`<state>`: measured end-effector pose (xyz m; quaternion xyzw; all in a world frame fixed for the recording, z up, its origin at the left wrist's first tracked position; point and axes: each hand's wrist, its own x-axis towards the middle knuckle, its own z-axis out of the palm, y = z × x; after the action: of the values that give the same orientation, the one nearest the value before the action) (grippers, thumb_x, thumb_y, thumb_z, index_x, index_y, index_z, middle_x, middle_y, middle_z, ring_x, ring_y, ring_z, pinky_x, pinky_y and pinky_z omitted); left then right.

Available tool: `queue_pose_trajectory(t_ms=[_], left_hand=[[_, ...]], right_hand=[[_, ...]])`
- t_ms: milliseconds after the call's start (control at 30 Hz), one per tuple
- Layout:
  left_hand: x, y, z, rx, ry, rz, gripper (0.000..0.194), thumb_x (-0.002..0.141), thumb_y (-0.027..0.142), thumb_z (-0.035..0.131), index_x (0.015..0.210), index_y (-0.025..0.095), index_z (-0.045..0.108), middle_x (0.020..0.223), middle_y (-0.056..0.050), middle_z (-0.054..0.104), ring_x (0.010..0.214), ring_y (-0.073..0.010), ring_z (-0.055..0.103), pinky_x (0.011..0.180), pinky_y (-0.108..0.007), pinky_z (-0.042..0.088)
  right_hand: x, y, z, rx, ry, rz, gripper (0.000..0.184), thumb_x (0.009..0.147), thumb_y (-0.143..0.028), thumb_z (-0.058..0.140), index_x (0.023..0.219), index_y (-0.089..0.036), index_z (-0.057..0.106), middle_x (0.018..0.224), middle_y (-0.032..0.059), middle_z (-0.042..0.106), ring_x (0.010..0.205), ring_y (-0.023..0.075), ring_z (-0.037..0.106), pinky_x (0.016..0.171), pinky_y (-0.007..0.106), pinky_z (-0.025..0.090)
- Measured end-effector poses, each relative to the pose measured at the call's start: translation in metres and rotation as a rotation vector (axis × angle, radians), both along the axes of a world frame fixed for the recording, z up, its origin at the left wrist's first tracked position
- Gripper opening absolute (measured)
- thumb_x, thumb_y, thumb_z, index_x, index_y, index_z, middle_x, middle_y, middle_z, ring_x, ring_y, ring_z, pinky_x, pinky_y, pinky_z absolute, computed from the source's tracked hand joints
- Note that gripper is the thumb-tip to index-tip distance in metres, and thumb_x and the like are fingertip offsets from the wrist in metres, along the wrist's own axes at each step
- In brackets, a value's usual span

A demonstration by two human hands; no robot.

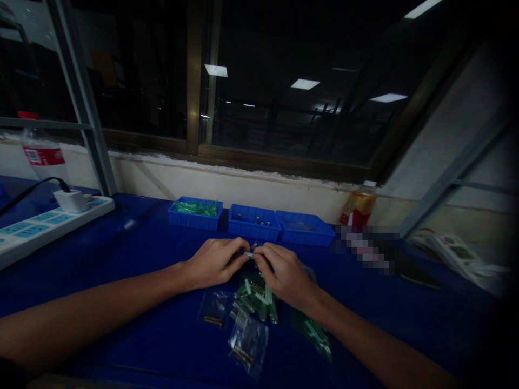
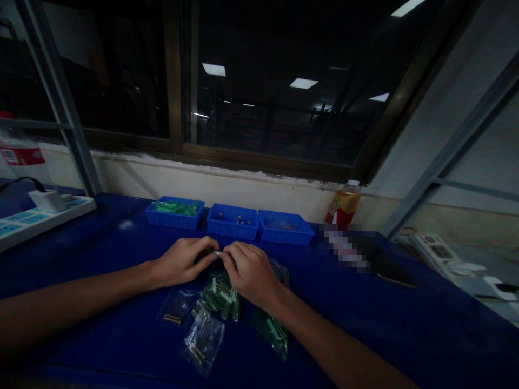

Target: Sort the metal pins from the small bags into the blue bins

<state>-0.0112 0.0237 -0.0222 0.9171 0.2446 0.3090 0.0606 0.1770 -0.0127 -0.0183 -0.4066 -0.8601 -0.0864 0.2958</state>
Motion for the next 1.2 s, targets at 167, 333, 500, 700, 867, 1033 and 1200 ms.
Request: queue_pose_trajectory(t_ms=[167, 333, 500, 700, 867, 1033, 1200], left_hand=[[-0.0001, 0.0017, -0.0017, 0.002, 0.022, 0.031, 0.017, 0.09, 0.027, 0.036, 0.096, 0.016, 0.047, 0.081, -0.004, 0.062, 0.072, -0.0159, 0.06, 0.063, -0.027, 0.045], [0.0007, 0.0034, -0.0027, 0.028, 0.055, 0.056, 0.02, 0.091, 0.025, 0.032, 0.09, 0.016, 0.05, 0.076, -0.003, 0.061, 0.069, -0.0159, 0.06, 0.062, -0.027, 0.044], [0.0002, 0.0015, -0.0012, -0.012, 0.022, 0.019, 0.018, 0.089, 0.028, 0.037, 0.097, 0.017, 0.048, 0.077, -0.002, 0.061, 0.068, -0.0148, 0.059, 0.061, -0.025, 0.044], [-0.0003, 0.0005, -0.001, 0.022, 0.012, -0.01, 0.017, 0.085, 0.027, 0.045, 0.098, 0.017, 0.047, 0.07, 0.0, 0.059, 0.063, -0.0135, 0.057, 0.055, -0.023, 0.042], [0.0003, 0.0015, -0.0021, 0.077, 0.052, 0.024, 0.017, 0.088, 0.028, 0.04, 0.094, 0.016, 0.05, 0.074, -0.002, 0.059, 0.067, -0.0149, 0.058, 0.059, -0.025, 0.043], [0.0003, 0.0015, -0.0013, 0.083, 0.085, 0.04, 0.022, 0.091, 0.029, 0.034, 0.088, 0.016, 0.052, 0.072, -0.002, 0.059, 0.067, -0.0153, 0.058, 0.06, -0.026, 0.043], [0.0003, 0.0004, 0.0, 0.002, 0.002, 0.008, 0.021, 0.089, 0.029, 0.038, 0.103, 0.016, 0.046, 0.076, -0.001, 0.061, 0.067, -0.0149, 0.059, 0.06, -0.026, 0.044]], right_hand=[[-0.0007, -0.0025, 0.0021, -0.045, 0.029, -0.035, 0.012, 0.084, -0.026, 0.045, 0.091, -0.018, 0.05, 0.075, 0.0027, 0.057, 0.071, 0.0153, 0.055, 0.064, 0.028, 0.042], [-0.0008, -0.0023, 0.0008, -0.005, 0.003, -0.011, 0.011, 0.083, -0.024, 0.046, 0.091, -0.018, 0.051, 0.076, 0.003, 0.057, 0.07, 0.0147, 0.054, 0.064, 0.027, 0.042], [0.0002, -0.0005, -0.0014, 0.03, 0.003, -0.019, 0.012, 0.085, -0.023, 0.044, 0.088, -0.017, 0.053, 0.077, 0.0047, 0.059, 0.073, 0.0158, 0.055, 0.066, 0.028, 0.043], [0.0006, -0.0004, -0.001, 0.02, 0.027, -0.002, 0.013, 0.086, -0.022, 0.041, 0.084, -0.017, 0.053, 0.077, 0.0042, 0.06, 0.074, 0.0156, 0.056, 0.067, 0.029, 0.043], [-0.0002, -0.0029, 0.0016, -0.02, 0.041, -0.008, 0.012, 0.084, -0.025, 0.045, 0.091, -0.017, 0.051, 0.075, 0.0029, 0.058, 0.071, 0.0155, 0.055, 0.066, 0.029, 0.043], [-0.0003, -0.0022, 0.0006, 0.006, 0.021, 0.01, 0.012, 0.082, -0.021, 0.046, 0.093, -0.018, 0.051, 0.077, 0.0035, 0.058, 0.072, 0.0155, 0.055, 0.065, 0.028, 0.043], [0.0004, -0.0005, -0.0011, 0.037, 0.012, 0.004, 0.011, 0.083, -0.021, 0.045, 0.091, -0.017, 0.052, 0.078, 0.0045, 0.058, 0.074, 0.0163, 0.055, 0.066, 0.029, 0.044]])
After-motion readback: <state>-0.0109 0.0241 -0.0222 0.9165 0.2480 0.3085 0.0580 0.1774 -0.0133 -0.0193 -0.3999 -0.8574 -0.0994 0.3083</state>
